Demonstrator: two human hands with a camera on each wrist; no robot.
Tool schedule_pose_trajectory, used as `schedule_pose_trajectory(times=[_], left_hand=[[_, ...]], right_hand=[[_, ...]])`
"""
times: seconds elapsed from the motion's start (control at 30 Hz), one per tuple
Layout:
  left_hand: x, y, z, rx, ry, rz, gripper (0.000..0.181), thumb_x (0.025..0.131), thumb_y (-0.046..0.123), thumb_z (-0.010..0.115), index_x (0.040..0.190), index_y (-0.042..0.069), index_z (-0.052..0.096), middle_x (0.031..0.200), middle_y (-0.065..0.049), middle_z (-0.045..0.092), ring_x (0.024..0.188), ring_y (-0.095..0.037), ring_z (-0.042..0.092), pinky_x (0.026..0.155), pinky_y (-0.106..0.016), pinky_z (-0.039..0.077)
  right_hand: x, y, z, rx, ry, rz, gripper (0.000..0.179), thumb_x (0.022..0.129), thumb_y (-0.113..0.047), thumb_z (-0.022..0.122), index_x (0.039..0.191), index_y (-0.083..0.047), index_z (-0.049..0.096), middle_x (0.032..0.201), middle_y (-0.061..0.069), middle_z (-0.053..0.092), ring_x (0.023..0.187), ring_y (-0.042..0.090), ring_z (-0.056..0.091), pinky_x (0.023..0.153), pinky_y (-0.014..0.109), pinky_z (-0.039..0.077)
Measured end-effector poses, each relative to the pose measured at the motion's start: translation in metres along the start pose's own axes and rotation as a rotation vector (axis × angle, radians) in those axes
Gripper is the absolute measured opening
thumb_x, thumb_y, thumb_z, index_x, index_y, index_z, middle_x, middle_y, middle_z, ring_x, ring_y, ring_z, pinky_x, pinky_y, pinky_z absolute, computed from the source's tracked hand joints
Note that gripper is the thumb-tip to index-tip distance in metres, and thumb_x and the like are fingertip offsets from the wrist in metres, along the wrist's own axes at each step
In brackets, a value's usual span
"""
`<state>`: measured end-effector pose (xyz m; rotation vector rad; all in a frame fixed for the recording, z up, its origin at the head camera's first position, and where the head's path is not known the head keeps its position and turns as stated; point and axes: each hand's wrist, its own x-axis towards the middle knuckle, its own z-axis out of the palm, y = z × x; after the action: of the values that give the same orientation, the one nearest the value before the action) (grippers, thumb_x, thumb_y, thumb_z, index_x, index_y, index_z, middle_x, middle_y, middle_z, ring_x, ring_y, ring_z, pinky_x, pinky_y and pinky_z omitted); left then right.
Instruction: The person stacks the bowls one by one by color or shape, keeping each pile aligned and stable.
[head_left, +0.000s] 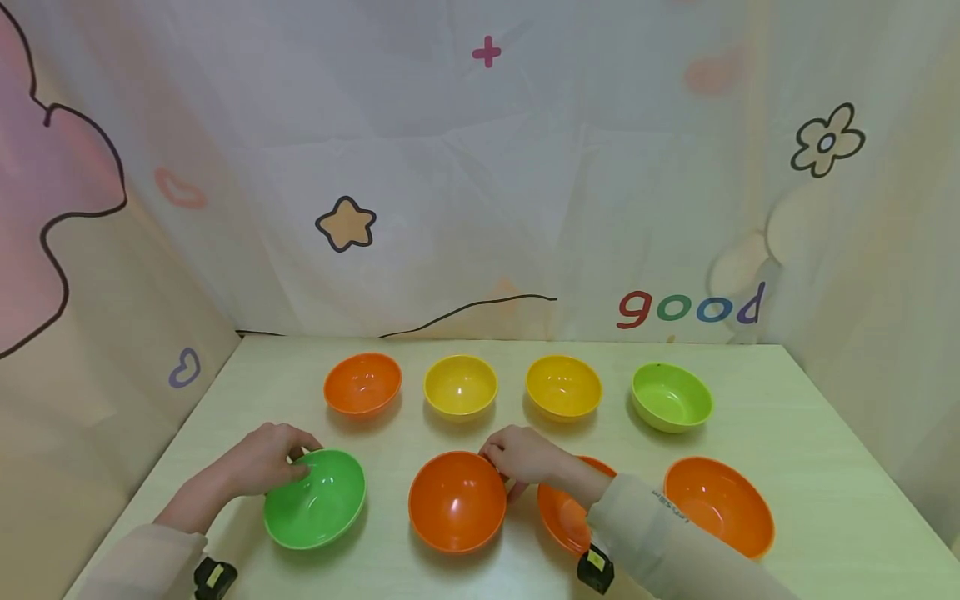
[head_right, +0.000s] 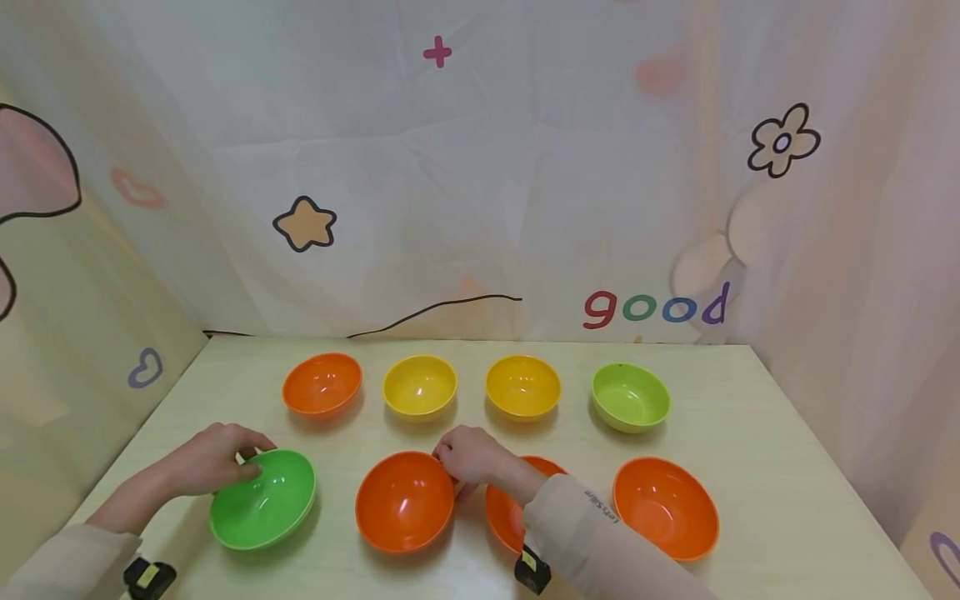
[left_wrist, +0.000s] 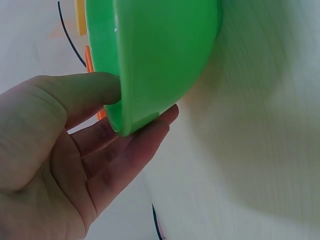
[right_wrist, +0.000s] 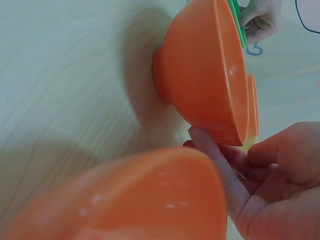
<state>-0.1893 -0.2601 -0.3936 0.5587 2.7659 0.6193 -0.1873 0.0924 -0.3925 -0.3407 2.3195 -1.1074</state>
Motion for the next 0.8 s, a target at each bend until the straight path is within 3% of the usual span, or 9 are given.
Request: schedule_pose_trajectory(times=[0.4,0.8], left_hand=[[-0.0012,0.0034,-0.0007,-0.079,-0.022,-0.047,0.028,0.073,-0.007,0.058,0.096,0.006,0.069,0.075,-0.006,0.063,0.06,-0.015,0.054,0.043,-0.024,0.048],[-0.0002,0.0077,-0.0011,-0.092,-0.035,-0.072,0.031,0.072,-0.01,0.054,0.094,0.006,0.069,0.075,-0.006,0.064,0.058,-0.015,0.055,0.044,-0.024,0.048]], right_hand=[[0.0032,0.004,0.0021,-0.007,-0.004,0.011,0.025,0.096,-0.011,0.043,0.104,-0.001,0.065,0.083,0.004,0.061,0.071,0.015,0.06,0.055,0.03,0.056],[0.0011,0.0022,0.003,-0.028,0.001,0.011,0.025,0.096,-0.012,0.044,0.102,-0.001,0.066,0.083,0.004,0.059,0.067,0.015,0.059,0.054,0.029,0.055]])
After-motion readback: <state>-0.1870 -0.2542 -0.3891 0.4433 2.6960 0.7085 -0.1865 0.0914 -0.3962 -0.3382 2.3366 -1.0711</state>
